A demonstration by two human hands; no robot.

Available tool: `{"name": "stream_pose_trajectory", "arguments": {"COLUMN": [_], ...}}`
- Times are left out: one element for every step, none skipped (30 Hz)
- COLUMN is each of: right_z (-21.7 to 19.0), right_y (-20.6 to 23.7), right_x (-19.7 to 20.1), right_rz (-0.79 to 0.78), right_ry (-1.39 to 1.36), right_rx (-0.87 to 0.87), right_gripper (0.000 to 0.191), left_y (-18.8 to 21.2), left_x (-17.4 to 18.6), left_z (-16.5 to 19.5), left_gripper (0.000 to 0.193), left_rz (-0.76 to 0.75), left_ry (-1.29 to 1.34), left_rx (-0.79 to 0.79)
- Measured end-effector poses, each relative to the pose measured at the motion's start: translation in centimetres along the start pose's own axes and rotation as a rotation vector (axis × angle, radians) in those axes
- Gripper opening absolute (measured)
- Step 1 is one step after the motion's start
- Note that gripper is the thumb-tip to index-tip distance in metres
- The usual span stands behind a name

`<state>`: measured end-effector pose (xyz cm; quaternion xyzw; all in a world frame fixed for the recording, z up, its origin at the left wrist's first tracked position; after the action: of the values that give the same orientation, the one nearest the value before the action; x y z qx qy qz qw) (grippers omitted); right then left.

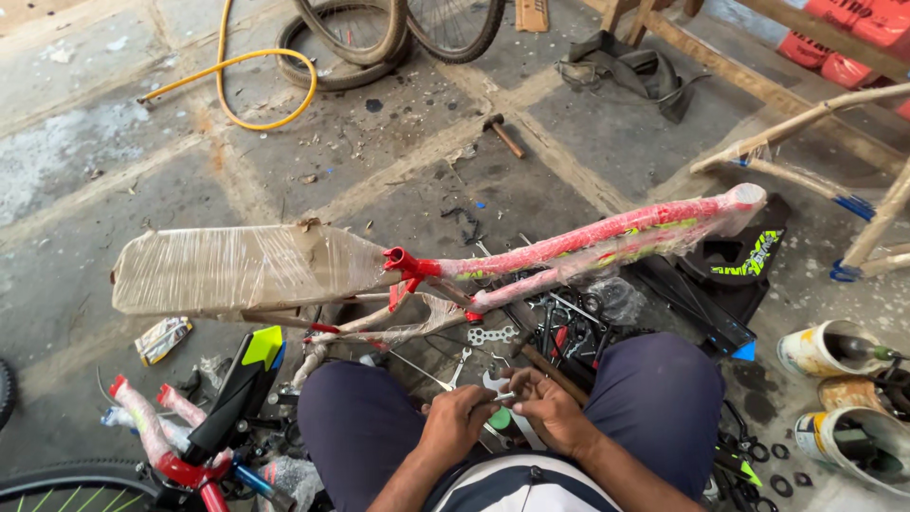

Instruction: The person sits on the floor of a bicycle workshop assembling a new bicycle. They handle the frame, fork and headset, use wrenches to tighten bolts, reposition the frame, and work on the seat post and saddle area, tightening components by hand and with wrenches.

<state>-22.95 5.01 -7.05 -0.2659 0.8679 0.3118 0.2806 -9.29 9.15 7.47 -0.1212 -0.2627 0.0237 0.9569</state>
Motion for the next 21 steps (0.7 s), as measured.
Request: {"name": "stream_pose_trajectory", "arguments": {"right_z": [0.2, 0.7, 1.1, 1.4, 0.6, -0.3, -1.1, -0.8, -0.3, 0.1, 0.7, 1.3, 1.9, 1.6, 1.4, 1.1, 1.1, 0.9, 0.8, 0.9, 1.1], "right_y": [0.0, 0.0, 0.1, 0.2, 0.2, 0.2, 0.3, 0.3, 0.3, 0.4, 0.3, 0.3, 0.3, 0.0, -0.2, -0.3, -0.4, -0.5, -0.5, -0.5, -0.4], "right_x": [0.3, 0.1, -0.2, -0.6, -0.8, -1.0, -1.3, -0.9, -0.5, 0.0, -0.2, -0.4, -0.5, -0.7, -0.9, -1.1, -1.0, -1.0, -1.0, -1.0, -1.1], "right_rz": [0.023, 0.003, -0.018, -0.041, -0.04, -0.041, -0.042, 0.015, 0.075, 0.135, 0.116, 0.096, 0.077, 0.039, 0.001, -0.036, -0.041, -0.046, -0.052, -0.058, -0.063], "right_ry": [-0.042, -0.026, -0.009, 0.008, 0.029, 0.051, 0.074, 0.046, 0.017, -0.013, -0.027, -0.042, -0.057, -0.02, 0.016, 0.052, 0.048, 0.045, 0.041, 0.018, -0.004], "right_rx": [-0.009, -0.057, -0.105, -0.152, -0.08, -0.009, 0.06, 0.006, -0.047, -0.096, -0.146, -0.195, -0.244, -0.198, -0.153, -0.107, -0.088, -0.067, -0.047, -0.061, -0.075], "right_gripper": [0.03, 0.023, 0.023, 0.031, 0.023, 0.02, 0.024, 0.023, 0.022, 0.022, 0.023, 0.026, 0.03, 0.026, 0.021, 0.017, 0.016, 0.016, 0.016, 0.015, 0.015], "left_y": [0.0, 0.1, 0.1, 0.2, 0.2, 0.3, 0.3, 0.3, 0.4, 0.4, 0.4, 0.4, 0.4, 0.4, 0.4, 0.4, 0.4, 0.5, 0.4, 0.3, 0.3], "left_x": [0.1, 0.2, 0.3, 0.3, 0.3, 0.4, 0.5, 0.5, 0.5, 0.5, 0.6, 0.7, 0.7, 0.7, 0.7, 1.1, 1.4, 1.7, 1.5, 1.2, 0.9], "left_z": [0.1, 0.1, 0.2, 0.0, -0.3, -0.5, -0.6, -0.7, -0.7, -0.7, -0.7, -0.6, -0.4, -0.1, 0.1, 0.7, 1.2, 1.7, 1.2, 0.8, 0.3], "left_gripper": [0.015, 0.014, 0.014, 0.014, 0.014, 0.013, 0.014, 0.014, 0.014, 0.014, 0.015, 0.016, 0.017, 0.018, 0.019, 0.02, 0.021, 0.022, 0.022, 0.023, 0.023], "left_rz": [0.004, 0.007, 0.011, 0.007, 0.003, -0.001, -0.001, -0.003, -0.008, -0.008, -0.006, -0.004, -0.002, -0.001, 0.0, 0.033, 0.067, 0.101, 0.075, 0.048, 0.02], "left_ry": [-0.004, -0.006, -0.01, -0.002, 0.005, 0.013, 0.006, 0.0, -0.007, -0.007, -0.009, -0.01, -0.017, -0.024, -0.029, -0.019, -0.01, -0.001, 0.008, 0.018, 0.028], "left_rx": [-0.005, -0.011, -0.018, 0.003, 0.023, 0.044, 0.043, 0.045, 0.046, 0.042, 0.038, 0.034, 0.015, -0.001, -0.016, -0.052, -0.089, -0.128, -0.073, -0.019, 0.035]}}
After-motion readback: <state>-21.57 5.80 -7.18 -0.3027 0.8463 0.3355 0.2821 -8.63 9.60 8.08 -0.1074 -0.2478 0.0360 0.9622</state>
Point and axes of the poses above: each hand's wrist, its own y-axis away from the middle knuckle, its own x-axis out of the back of the hand, z = x × y, the point moved 10 cm from there along -y, towards the middle knuckle, and after that the axes turned 3 degrees about z, right-handed, at the moved point
